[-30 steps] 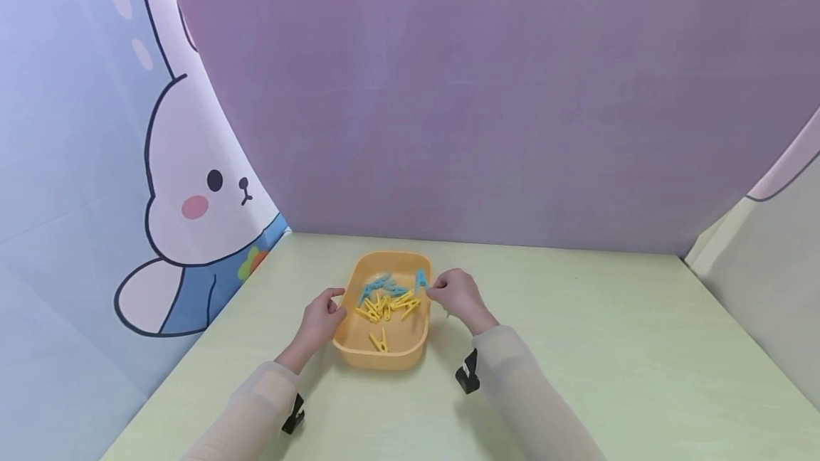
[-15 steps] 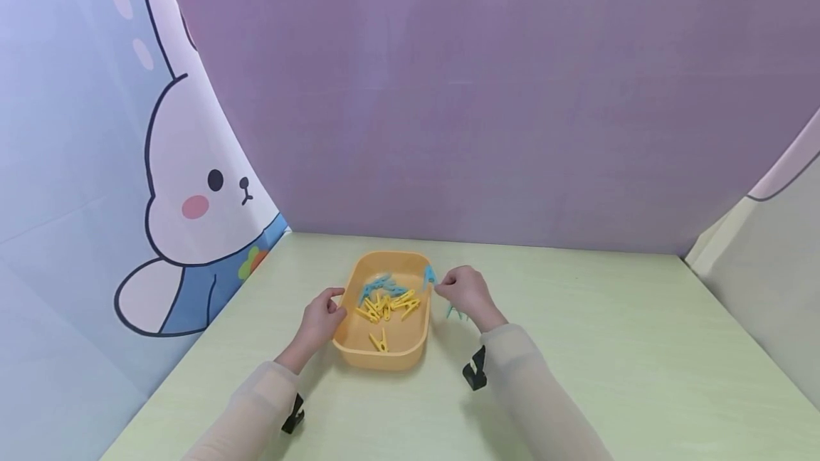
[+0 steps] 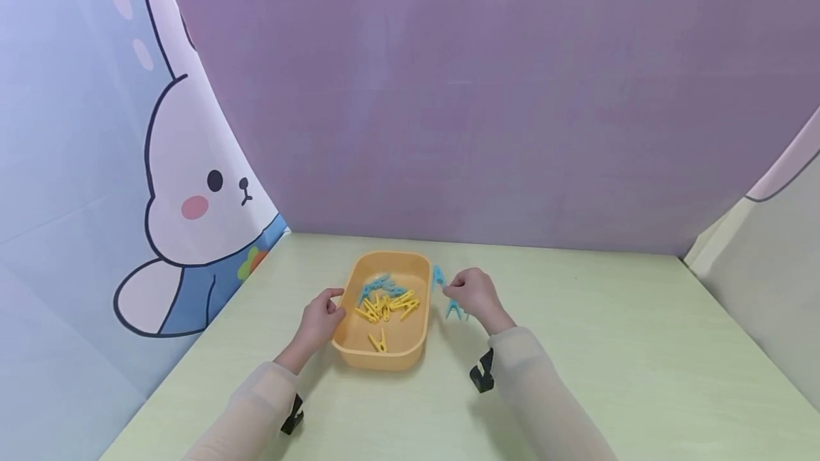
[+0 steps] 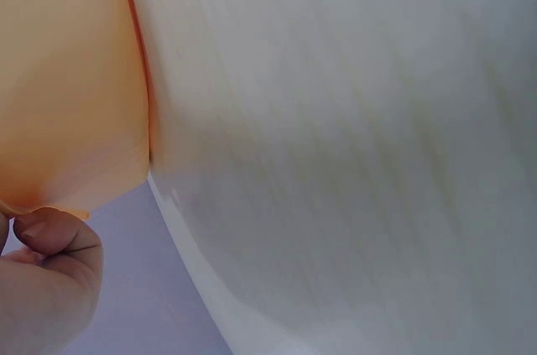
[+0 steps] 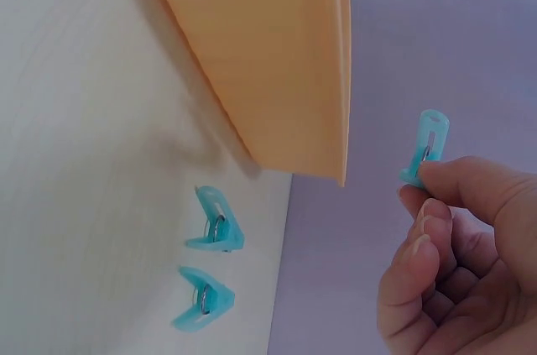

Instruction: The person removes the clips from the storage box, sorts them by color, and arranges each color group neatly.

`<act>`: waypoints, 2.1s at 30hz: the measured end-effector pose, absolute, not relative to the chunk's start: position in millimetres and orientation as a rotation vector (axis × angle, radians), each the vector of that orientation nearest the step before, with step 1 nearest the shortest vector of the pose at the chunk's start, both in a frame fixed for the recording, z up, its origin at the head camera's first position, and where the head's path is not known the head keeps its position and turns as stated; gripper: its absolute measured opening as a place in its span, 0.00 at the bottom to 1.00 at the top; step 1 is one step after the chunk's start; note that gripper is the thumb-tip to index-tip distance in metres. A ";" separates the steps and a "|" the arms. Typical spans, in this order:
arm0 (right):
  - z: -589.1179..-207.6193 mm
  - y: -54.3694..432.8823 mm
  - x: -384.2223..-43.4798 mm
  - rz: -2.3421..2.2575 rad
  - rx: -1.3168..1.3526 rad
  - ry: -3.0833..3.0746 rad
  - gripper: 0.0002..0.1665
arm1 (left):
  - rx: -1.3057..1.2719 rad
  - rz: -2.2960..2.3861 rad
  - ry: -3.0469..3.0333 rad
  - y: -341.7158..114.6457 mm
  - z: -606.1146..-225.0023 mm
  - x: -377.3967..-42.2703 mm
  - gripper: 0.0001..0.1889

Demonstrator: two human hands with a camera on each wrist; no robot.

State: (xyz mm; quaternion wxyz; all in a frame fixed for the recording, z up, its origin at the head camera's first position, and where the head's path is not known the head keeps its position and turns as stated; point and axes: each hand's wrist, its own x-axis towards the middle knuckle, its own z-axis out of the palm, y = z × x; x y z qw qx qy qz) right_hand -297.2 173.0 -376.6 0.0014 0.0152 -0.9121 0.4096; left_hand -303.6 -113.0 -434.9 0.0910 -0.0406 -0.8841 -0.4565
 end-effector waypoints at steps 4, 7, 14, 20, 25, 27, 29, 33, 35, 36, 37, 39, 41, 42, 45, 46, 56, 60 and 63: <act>-377.6 176.0 -297.4 1.298 0.046 -2.850 0.07 | -0.122 -1.370 -2.629 -113.9 -435.4 -303.8 0.20; -376.8 177.9 -297.2 1.302 0.046 -2.842 0.08 | -0.118 -1.381 -2.625 -114.0 -436.2 -303.9 0.20; -377.6 184.5 -297.2 1.256 0.029 -2.856 0.09 | -0.113 -1.373 -2.627 -113.8 -438.4 -305.4 0.20; -379.0 191.6 -296.6 1.269 0.025 -2.852 0.08 | -0.148 -1.343 -2.606 -114.0 -438.8 -305.4 0.21; -379.7 197.0 -295.8 1.281 0.044 -2.838 0.08 | -0.146 -1.342 -2.610 -113.8 -437.7 -305.5 0.20; -380.8 199.2 -295.4 1.285 0.051 -2.833 0.08 | -0.147 -1.341 -2.612 -113.9 -437.5 -305.8 0.20; -382.2 201.5 -295.1 1.286 0.057 -2.831 0.08 | -0.143 -1.344 -2.614 -113.7 -437.5 -306.1 0.20; -386.0 206.1 -295.7 1.281 0.050 -2.830 0.08 | -0.143 -1.346 -2.616 -113.1 -437.0 -306.0 0.20; -387.5 207.8 -295.8 1.279 0.039 -2.831 0.08 | -0.137 -1.349 -2.618 -112.7 -436.6 -305.6 0.20; -388.2 209.0 -296.0 1.282 0.033 -2.833 0.08 | -0.133 -1.350 -2.618 -112.6 -436.3 -305.3 0.20; -388.4 209.7 -295.6 1.286 0.026 -2.833 0.09 | -0.139 -1.345 -2.616 -112.5 -436.2 -305.1 0.20; -388.4 211.0 -294.8 1.292 0.018 -2.833 0.09 | -0.134 -1.344 -2.618 -112.5 -436.2 -304.8 0.20; -388.8 212.7 -294.6 1.296 0.015 -2.835 0.09 | -0.139 -1.338 -2.618 -112.5 -436.3 -304.7 0.20; -388.9 213.5 -294.3 1.299 0.014 -2.835 0.10 | -0.147 -1.335 -2.618 -112.4 -436.4 -304.6 0.20; -389.7 215.8 -294.0 1.307 0.006 -2.834 0.10 | -0.134 -1.344 -2.624 -112.5 -436.2 -304.7 0.20; -390.1 216.7 -293.9 1.313 -0.001 -2.834 0.10 | -0.134 -1.346 -2.624 -112.6 -436.1 -304.8 0.21; -395.4 225.6 -293.0 1.314 -0.040 -2.825 0.09 | -0.132 -1.360 -2.627 -113.3 -435.2 -304.0 0.21; -397.5 228.5 -292.7 1.320 -0.061 -2.824 0.10 | -0.126 -1.367 -2.632 -113.2 -435.3 -304.2 0.21; -398.1 229.6 -291.1 1.312 -0.066 -2.827 0.11 | -0.129 -1.364 -2.633 -113.3 -435.5 -304.2 0.20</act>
